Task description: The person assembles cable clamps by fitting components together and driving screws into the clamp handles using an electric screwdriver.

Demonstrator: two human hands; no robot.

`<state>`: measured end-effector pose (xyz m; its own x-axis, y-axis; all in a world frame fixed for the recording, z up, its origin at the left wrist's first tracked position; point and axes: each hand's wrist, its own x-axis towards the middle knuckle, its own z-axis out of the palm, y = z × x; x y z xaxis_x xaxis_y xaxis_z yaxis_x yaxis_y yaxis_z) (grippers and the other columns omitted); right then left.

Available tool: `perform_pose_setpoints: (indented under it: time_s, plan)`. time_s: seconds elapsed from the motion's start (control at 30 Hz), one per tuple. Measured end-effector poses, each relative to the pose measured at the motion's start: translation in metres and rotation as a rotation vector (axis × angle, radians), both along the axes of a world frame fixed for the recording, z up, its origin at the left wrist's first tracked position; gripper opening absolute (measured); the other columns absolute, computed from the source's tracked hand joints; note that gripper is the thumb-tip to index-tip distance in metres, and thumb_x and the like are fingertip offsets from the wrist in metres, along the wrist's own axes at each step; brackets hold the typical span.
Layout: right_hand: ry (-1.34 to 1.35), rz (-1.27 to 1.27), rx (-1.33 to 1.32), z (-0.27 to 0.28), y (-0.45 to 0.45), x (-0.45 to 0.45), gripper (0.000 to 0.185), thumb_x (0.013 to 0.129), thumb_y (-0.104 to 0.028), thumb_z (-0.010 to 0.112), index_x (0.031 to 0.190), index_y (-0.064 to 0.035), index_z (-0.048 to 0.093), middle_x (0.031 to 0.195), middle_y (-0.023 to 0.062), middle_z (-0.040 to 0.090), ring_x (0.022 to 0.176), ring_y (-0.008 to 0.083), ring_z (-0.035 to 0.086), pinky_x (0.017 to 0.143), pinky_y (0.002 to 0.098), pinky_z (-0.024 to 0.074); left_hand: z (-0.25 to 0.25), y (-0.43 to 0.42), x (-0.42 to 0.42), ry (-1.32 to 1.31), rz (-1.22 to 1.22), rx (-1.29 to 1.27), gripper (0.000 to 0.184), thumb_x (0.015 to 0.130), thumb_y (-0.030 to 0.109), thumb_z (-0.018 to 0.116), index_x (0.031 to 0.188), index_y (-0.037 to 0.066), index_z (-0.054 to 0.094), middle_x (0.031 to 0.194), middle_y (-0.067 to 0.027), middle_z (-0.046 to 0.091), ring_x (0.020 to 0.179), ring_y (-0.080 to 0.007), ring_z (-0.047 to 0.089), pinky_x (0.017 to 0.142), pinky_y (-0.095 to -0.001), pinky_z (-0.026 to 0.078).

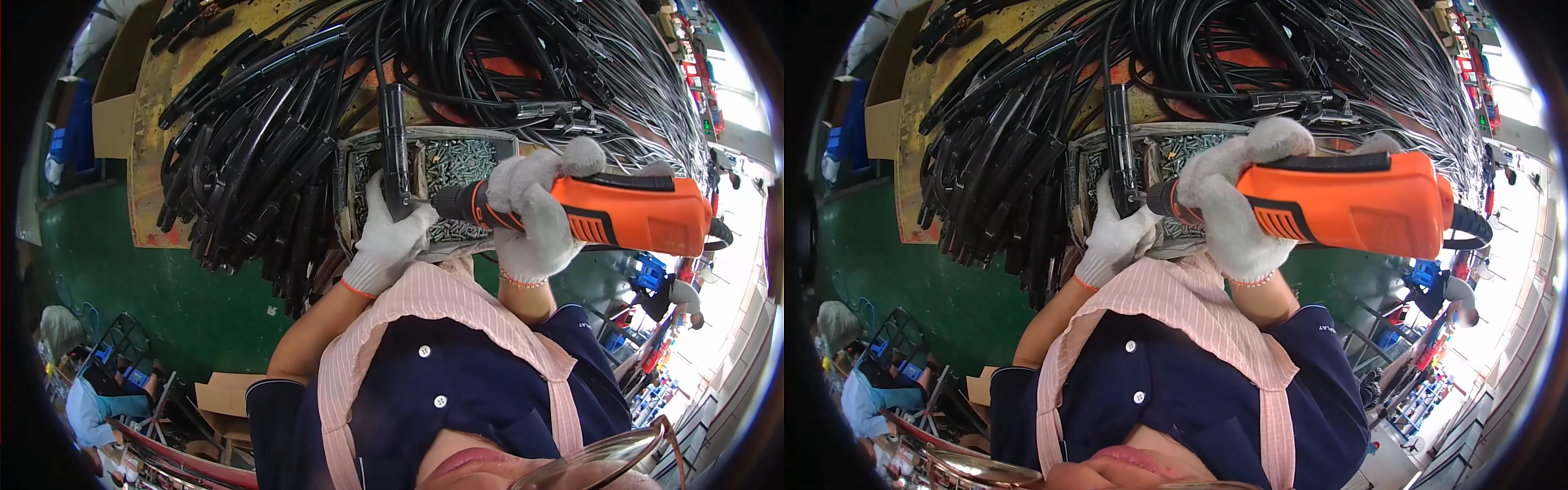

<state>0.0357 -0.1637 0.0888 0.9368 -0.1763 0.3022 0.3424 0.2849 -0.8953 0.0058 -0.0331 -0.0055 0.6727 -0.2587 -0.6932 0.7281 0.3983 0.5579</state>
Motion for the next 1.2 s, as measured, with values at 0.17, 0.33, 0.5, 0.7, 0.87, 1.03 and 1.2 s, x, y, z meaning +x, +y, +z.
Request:
perform_pose_setpoints:
  time_s: [0.17, 0.33, 0.5, 0.7, 0.87, 1.03, 1.2]
  plan:
    - [-0.012, 0.011, 0.026, 0.0, 0.001, -0.006, 0.044, 0.082, 0.006, 0.06, 0.12, -0.0086, 0.044, 0.074, 0.0032, 0.053, 0.062, 0.0166, 0.05, 0.06, 0.033, 0.0457, 0.004, -0.001, 0.0, -0.019, 0.017, -0.002, 0.081, 0.084, -0.005, 0.064, 0.147, 0.013, 0.018, 0.094, -0.0037, 0.054, 0.06, -0.011, 0.054, 0.048, -0.0265, 0.045]
    - [-0.031, 0.011, -0.273, 0.001, -0.019, -0.01, 0.051, 0.078, 0.011, 0.053, 0.125, -0.0068, 0.042, 0.074, 0.0037, 0.052, 0.063, 0.0173, 0.052, 0.061, 0.0349, 0.0474, 0.007, 0.004, -0.005, -0.083, -0.014, -0.116, 0.08, 0.087, 0.001, 0.065, 0.147, 0.016, 0.014, 0.079, -0.0066, 0.055, 0.051, -0.0131, 0.052, 0.042, -0.0261, 0.041]
    - [0.07, -0.185, 0.21, 0.016, -0.026, -0.013, 0.052, 0.084, 0.008, 0.053, 0.133, -0.0032, 0.039, 0.077, 0.0029, 0.049, 0.063, 0.0141, 0.047, 0.062, 0.0309, 0.0441, 0.02, 0.011, -0.003, -0.232, -0.105, -0.066, 0.074, 0.086, 0.008, 0.072, 0.142, 0.01, 0.023, 0.084, -0.0083, 0.057, 0.054, -0.0152, 0.057, 0.043, -0.0284, 0.045]
    - [0.03, -0.292, 0.467, 0.013, -0.076, -0.019, 0.039, 0.091, -0.004, 0.057, 0.128, -0.0052, 0.044, 0.089, 0.0074, 0.059, 0.065, 0.0109, 0.045, 0.06, 0.0256, 0.0426, 0.109, 0.074, 0.035, -0.291, -0.389, 0.55, 0.081, 0.082, 0.014, 0.072, 0.148, 0.006, 0.026, 0.076, -0.0048, 0.056, 0.05, -0.0113, 0.052, 0.041, -0.0251, 0.038]
    - [0.417, -0.285, 0.422, -0.027, -0.084, -0.024, 0.045, 0.085, -0.004, 0.064, 0.125, -0.0058, 0.043, 0.087, 0.0078, 0.061, 0.071, 0.0174, 0.063, 0.067, 0.0324, 0.0544, 0.143, 0.173, 0.105, -0.986, -0.579, 1.024, 0.066, 0.084, 0.01, 0.069, 0.144, 0.009, 0.041, 0.107, -0.0111, 0.065, 0.088, -0.0249, 0.067, 0.079, -0.0366, 0.054]
    - [0.265, -0.292, -0.041, -0.054, -0.081, -0.023, 0.104, 0.083, -0.025, 0.079, 0.157, -0.0046, 0.008, 0.142, 0.0188, 0.042, 0.128, 0.0261, 0.049, 0.108, 0.0382, 0.0405, 0.147, 0.219, 0.161, -0.985, -0.821, 1.54, 0.062, 0.081, 0.004, 0.059, 0.141, 0.016, 0.048, 0.112, -0.015, 0.066, 0.104, -0.0268, 0.065, 0.092, -0.036, 0.049]
    - [0.376, -0.107, -0.302, -0.056, -0.086, -0.024, 0.099, 0.087, -0.045, 0.07, 0.157, -0.0055, 0.011, 0.152, 0.0277, 0.03, 0.14, 0.0355, 0.038, 0.114, 0.0395, 0.0325, 0.073, 0.25, 0.179, -0.573, -0.778, 1.176, 0.051, 0.091, 0.02, 0.061, 0.14, 0.011, 0.049, 0.123, -0.0184, 0.062, 0.109, -0.032, 0.062, 0.094, -0.0374, 0.047]
